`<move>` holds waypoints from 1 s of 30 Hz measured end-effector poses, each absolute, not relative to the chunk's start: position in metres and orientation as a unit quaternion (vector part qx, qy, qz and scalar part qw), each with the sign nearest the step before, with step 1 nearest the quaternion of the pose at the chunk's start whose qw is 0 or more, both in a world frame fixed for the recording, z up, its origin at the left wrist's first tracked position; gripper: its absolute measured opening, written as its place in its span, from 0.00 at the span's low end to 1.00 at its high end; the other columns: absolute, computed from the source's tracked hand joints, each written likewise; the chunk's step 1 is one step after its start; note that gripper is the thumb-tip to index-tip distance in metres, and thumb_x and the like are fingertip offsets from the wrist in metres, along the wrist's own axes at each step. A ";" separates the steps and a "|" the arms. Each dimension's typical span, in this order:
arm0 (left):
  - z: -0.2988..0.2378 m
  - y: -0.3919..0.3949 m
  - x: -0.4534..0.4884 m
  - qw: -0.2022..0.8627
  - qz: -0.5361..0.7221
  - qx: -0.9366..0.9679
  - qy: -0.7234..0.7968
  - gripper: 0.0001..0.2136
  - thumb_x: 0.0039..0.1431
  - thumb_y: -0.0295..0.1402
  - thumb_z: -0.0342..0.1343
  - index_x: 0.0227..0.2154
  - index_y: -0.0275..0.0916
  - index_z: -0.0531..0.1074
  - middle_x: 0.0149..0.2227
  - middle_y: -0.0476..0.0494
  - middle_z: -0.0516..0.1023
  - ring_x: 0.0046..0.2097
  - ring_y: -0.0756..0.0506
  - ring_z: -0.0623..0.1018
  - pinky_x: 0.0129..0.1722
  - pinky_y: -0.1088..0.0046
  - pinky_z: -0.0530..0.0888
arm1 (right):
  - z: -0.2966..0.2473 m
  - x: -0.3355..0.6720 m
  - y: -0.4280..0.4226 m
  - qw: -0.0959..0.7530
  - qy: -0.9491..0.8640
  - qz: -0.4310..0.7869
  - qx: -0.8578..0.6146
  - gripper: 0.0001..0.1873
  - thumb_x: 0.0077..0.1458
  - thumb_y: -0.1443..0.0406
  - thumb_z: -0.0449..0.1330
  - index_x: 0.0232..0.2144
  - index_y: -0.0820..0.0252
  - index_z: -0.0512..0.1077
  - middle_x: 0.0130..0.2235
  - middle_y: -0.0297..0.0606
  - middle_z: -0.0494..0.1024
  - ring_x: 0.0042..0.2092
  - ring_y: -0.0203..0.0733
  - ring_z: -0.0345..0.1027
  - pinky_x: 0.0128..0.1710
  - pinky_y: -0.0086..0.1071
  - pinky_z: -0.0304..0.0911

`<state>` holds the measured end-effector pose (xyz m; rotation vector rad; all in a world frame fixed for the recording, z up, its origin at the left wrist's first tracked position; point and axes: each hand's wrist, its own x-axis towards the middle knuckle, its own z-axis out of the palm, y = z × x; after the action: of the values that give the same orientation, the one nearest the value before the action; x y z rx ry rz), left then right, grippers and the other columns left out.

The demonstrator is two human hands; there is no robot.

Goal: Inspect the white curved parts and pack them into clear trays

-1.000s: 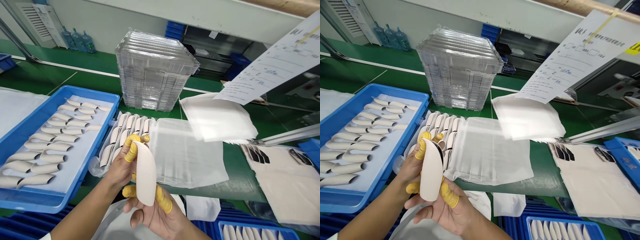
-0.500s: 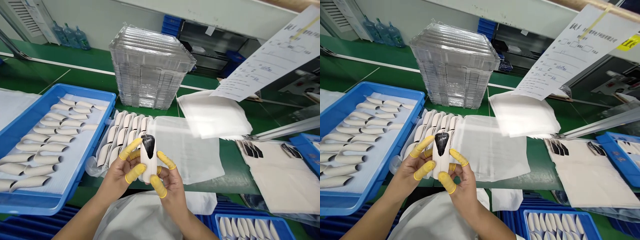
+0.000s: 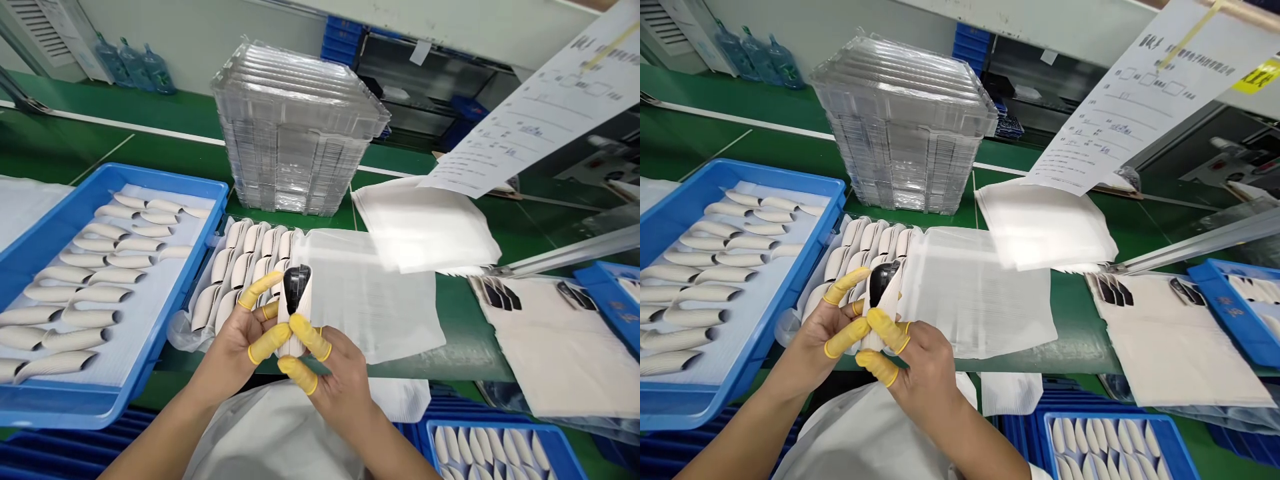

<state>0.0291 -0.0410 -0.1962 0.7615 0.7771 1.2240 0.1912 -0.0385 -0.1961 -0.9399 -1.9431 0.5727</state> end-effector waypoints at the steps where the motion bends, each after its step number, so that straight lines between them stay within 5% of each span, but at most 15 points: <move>1: -0.196 -0.041 0.029 0.683 0.545 0.338 0.351 0.38 0.60 0.34 0.61 0.67 0.55 0.47 0.46 0.43 0.80 0.39 0.47 0.81 0.38 0.72 0.77 | -0.195 0.191 -0.037 0.429 -0.789 0.220 -0.381 0.21 0.62 0.59 0.60 0.58 0.49 0.69 0.27 0.32 0.74 0.26 0.37 0.65 0.27 0.30 0.65; 13: -0.199 -0.039 0.024 0.703 0.525 0.323 0.355 0.38 0.58 0.35 0.63 0.67 0.53 0.50 0.41 0.45 0.80 0.31 0.51 0.77 0.32 0.76 0.75 | -0.190 0.194 -0.029 0.418 -0.812 0.210 -0.349 0.24 0.65 0.55 0.56 0.61 0.51 0.66 0.25 0.31 0.72 0.28 0.37 0.63 0.29 0.31 0.63; 19: -0.197 -0.041 0.024 0.729 0.517 0.299 0.335 0.36 0.58 0.32 0.63 0.66 0.51 0.53 0.38 0.46 0.80 0.30 0.52 0.77 0.31 0.78 0.73 | -0.193 0.196 -0.028 0.404 -0.767 0.286 -0.407 0.23 0.62 0.48 0.56 0.53 0.54 0.71 0.24 0.29 0.69 0.26 0.35 0.58 0.25 0.29 0.61; 25: -0.200 -0.042 0.022 0.793 0.516 0.216 0.242 0.21 0.57 0.34 0.63 0.54 0.49 0.71 0.39 0.47 0.82 0.39 0.45 0.82 0.44 0.68 0.77 | -0.192 0.195 -0.035 0.426 -0.753 0.314 -0.390 0.29 0.59 0.52 0.62 0.60 0.51 0.65 0.25 0.28 0.70 0.25 0.34 0.58 0.24 0.28 0.62; 30: -0.205 -0.041 0.031 0.854 0.488 0.151 0.102 0.14 0.57 0.33 0.62 0.47 0.43 0.78 0.41 0.44 0.84 0.44 0.45 0.82 0.47 0.72 0.77 | -0.186 0.189 -0.040 0.467 -0.751 0.276 -0.376 0.19 0.60 0.60 0.63 0.54 0.49 0.70 0.25 0.27 0.72 0.24 0.34 0.59 0.23 0.27 0.63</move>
<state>0.0306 -0.0406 -0.2050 0.3168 0.2149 1.0266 0.1894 -0.0397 -0.1859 -0.9228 -1.8432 0.6769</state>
